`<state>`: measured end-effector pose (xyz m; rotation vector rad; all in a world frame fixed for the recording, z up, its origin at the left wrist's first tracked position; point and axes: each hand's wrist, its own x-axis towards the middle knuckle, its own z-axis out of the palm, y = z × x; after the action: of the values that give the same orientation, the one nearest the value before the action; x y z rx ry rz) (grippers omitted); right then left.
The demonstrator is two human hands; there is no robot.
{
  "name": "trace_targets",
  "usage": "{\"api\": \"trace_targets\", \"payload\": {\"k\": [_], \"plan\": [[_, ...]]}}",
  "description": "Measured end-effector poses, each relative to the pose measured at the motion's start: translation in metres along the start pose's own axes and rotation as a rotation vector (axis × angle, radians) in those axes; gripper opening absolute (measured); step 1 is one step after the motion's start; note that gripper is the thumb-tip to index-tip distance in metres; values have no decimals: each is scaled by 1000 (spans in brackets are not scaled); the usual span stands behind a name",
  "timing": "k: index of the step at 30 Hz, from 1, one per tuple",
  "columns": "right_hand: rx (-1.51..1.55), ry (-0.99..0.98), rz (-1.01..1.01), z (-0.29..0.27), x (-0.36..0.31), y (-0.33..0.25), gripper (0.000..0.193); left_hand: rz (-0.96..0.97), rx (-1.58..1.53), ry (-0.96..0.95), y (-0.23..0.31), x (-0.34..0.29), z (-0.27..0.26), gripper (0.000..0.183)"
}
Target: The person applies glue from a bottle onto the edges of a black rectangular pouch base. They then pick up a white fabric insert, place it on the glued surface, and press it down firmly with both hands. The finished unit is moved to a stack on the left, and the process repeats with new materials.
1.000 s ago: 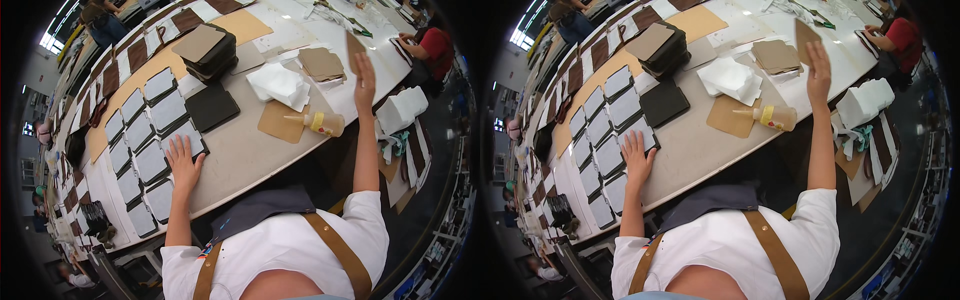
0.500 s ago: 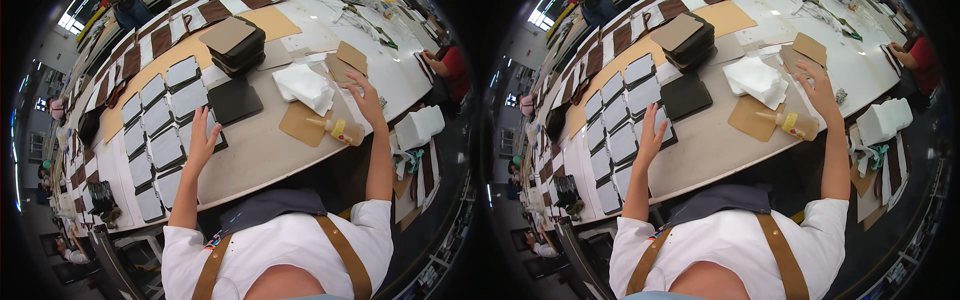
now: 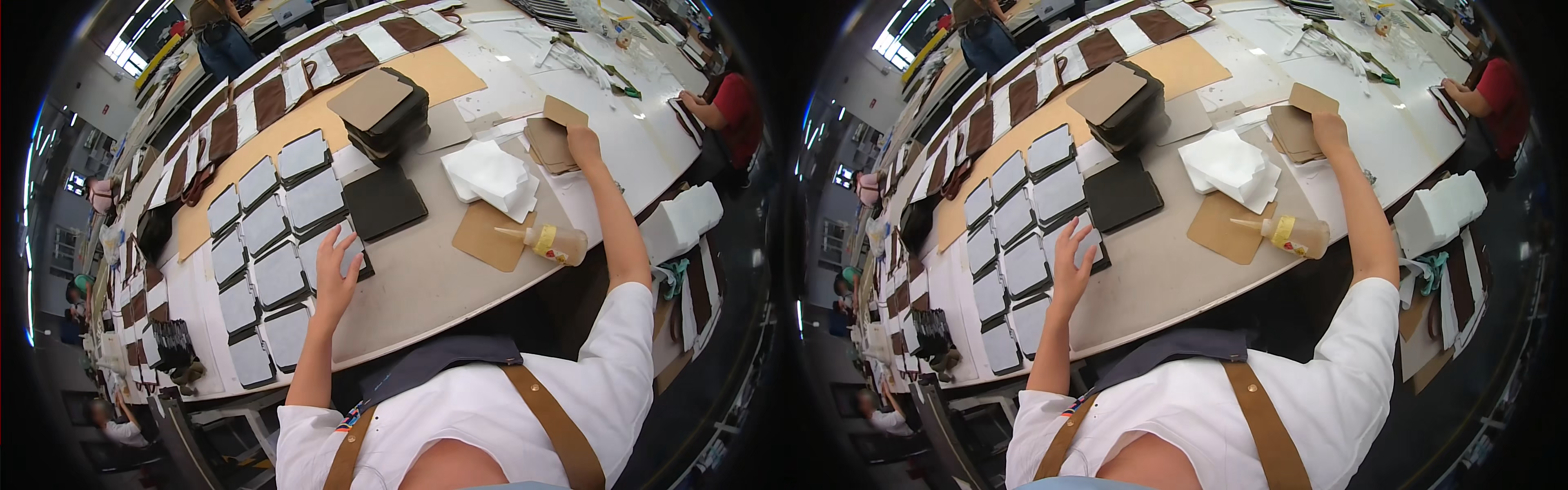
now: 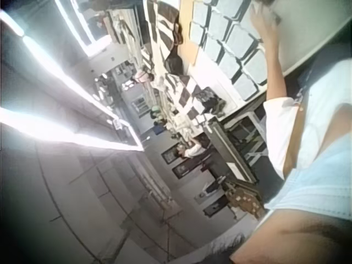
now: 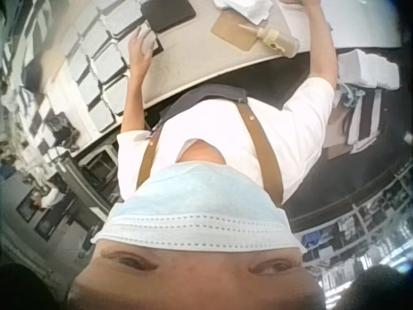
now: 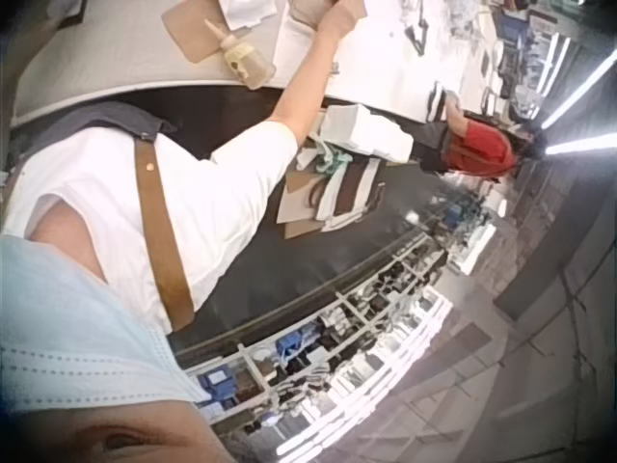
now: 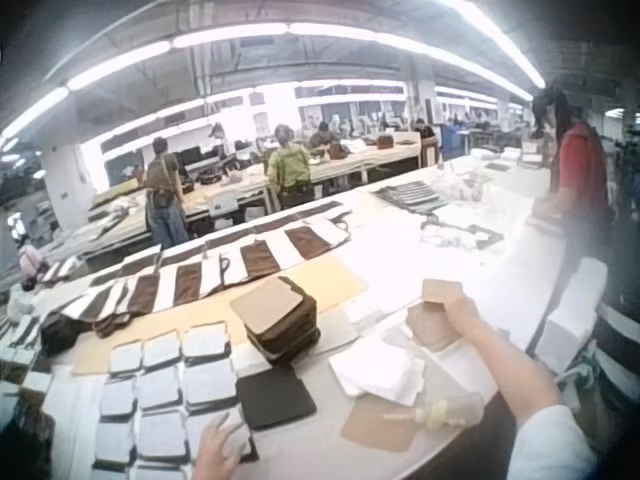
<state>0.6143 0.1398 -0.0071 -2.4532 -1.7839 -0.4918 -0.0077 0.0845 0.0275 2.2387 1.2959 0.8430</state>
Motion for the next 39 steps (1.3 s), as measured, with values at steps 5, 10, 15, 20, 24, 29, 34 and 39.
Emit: {"api": "trace_targets", "payload": {"k": [5,10,15,20,24,29,34,39], "plan": [[325,284,-152,-41,-43,-9,21,-5,3,46,-6,-1,-7,38],[425,49,-241,-49,-106,3,30,24,-26,19,-8,8,1,39],[442,-106,-77,-83,-101,-15,35,18,-105,14,-2,21,9,46],[604,-14,-279,-132,-89,-71,44,-158,-377,-34,-7,28,12,63],[1473,-324,-299,-192,-120,-178,44,-434,-633,-128,-12,45,8,78],[1502,-734,-59,-147,-112,-264,72,-541,-773,-214,-21,68,0,84],[1668,-1025,202,-101,-72,-297,59,-580,-714,-298,-27,80,-3,84],[1604,-1065,318,-119,-59,-310,36,-553,-667,-319,-25,76,-2,85]]}}
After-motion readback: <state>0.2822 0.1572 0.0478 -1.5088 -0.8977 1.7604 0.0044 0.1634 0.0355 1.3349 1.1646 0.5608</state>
